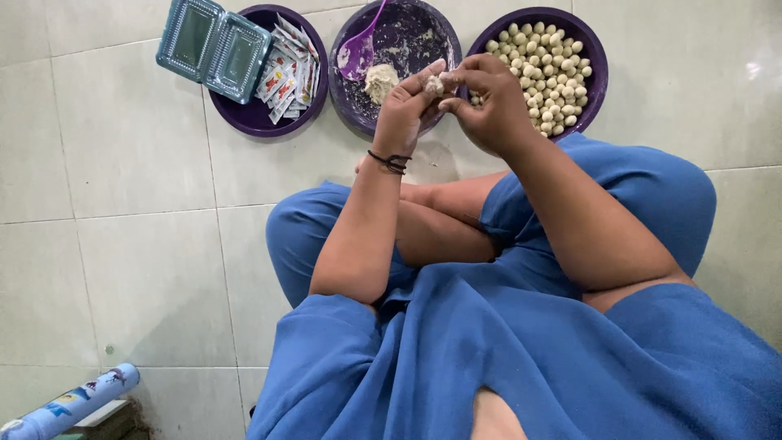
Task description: Rolling small pieces of dough into uniform balls using palms and placing them into a bowl.
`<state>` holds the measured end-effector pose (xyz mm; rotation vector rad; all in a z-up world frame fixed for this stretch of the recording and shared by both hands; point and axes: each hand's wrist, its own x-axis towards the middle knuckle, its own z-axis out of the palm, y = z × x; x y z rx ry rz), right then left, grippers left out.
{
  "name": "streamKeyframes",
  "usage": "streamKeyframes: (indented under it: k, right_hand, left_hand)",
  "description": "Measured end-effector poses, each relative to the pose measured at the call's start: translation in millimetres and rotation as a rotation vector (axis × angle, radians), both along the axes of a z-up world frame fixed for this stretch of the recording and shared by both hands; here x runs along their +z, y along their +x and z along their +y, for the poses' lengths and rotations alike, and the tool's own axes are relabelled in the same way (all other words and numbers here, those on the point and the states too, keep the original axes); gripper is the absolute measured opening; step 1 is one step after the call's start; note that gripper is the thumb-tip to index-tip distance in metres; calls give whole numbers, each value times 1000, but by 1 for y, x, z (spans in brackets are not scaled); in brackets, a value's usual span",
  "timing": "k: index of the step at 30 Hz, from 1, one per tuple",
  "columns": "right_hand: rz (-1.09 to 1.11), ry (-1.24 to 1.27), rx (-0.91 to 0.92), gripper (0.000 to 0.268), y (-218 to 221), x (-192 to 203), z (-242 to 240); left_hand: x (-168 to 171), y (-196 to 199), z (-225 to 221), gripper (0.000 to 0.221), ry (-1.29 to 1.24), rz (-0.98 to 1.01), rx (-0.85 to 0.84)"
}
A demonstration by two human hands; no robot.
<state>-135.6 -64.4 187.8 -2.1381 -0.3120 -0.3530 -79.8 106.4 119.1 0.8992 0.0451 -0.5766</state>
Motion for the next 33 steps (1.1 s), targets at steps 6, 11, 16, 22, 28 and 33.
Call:
streamKeyframes:
  k: [6, 11, 16, 22, 28, 33]
  right_hand:
    - [-113, -69, -59, 10, 2, -3, 1]
    - [-141, 125, -116, 11, 5, -9, 1]
    - [-254, -25, -57, 9, 1, -10, 4]
    - [261, 648, 53, 34, 3, -1, 6]
    - [438, 904, 102, 22, 5, -2, 3]
    - [207, 551, -71, 34, 8, -22, 3]
  left_hand:
    - [23, -8, 5, 63, -123, -27, -130]
    - [8, -2, 1, 46, -64, 106, -27]
    - [-20, 0, -2, 25, -141, 10, 28]
    - [-12, -6, -1, 18, -147, -50, 35]
    - [-12, -8, 0, 21, -241, 6, -54]
    - [1, -14, 4, 41, -187, 9, -136]
